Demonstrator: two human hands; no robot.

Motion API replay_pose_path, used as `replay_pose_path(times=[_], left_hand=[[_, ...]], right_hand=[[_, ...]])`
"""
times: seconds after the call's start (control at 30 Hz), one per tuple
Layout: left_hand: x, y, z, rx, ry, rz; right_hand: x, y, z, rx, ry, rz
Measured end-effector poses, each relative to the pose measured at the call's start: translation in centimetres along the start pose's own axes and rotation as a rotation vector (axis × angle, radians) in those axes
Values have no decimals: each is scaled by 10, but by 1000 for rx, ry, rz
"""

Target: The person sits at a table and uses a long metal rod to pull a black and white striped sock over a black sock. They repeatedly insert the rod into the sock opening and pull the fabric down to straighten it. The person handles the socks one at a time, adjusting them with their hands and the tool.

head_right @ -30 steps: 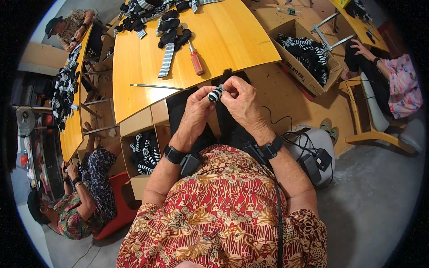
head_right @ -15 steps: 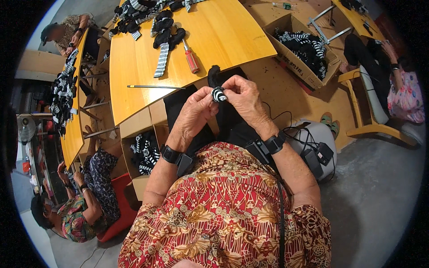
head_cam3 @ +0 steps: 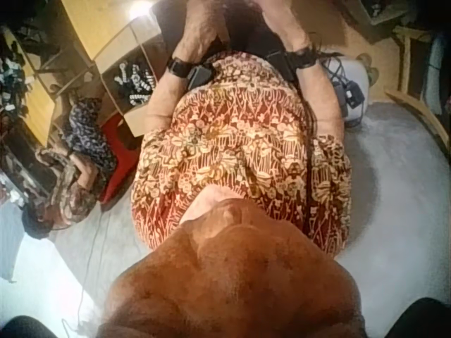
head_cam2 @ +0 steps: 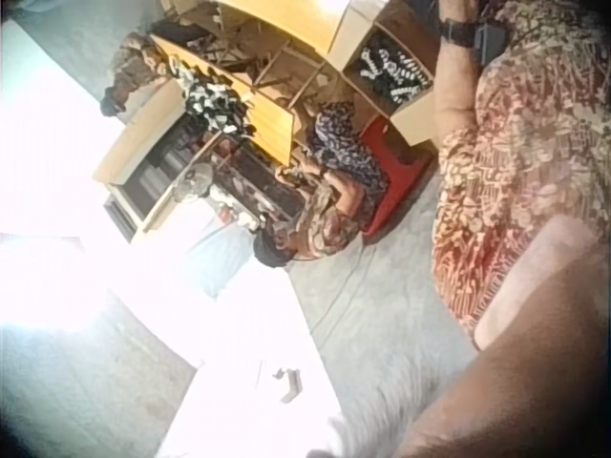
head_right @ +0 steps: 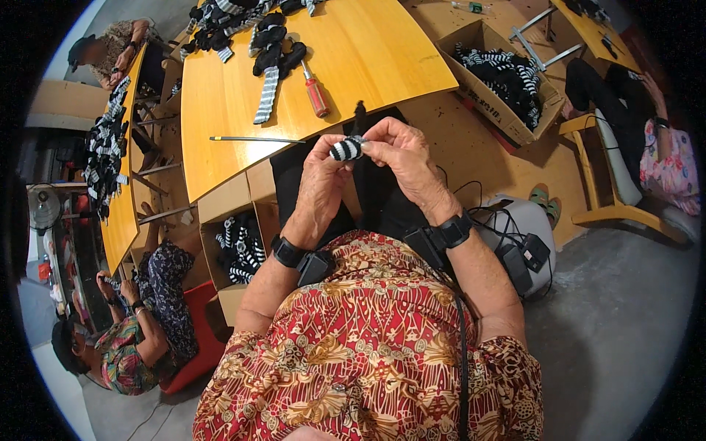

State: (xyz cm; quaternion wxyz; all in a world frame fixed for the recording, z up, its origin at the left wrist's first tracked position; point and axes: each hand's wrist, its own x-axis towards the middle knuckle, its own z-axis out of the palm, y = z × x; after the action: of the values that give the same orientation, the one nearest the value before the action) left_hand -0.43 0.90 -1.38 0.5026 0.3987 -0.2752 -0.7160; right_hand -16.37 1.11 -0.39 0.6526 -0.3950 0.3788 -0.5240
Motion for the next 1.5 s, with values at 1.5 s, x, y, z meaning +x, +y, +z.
replay_pose_path(times=[1.5], left_hand=[[-13, 9, -6, -122, -233, 18]], right_hand=[[-3, -7, 5, 196, -38, 190]])
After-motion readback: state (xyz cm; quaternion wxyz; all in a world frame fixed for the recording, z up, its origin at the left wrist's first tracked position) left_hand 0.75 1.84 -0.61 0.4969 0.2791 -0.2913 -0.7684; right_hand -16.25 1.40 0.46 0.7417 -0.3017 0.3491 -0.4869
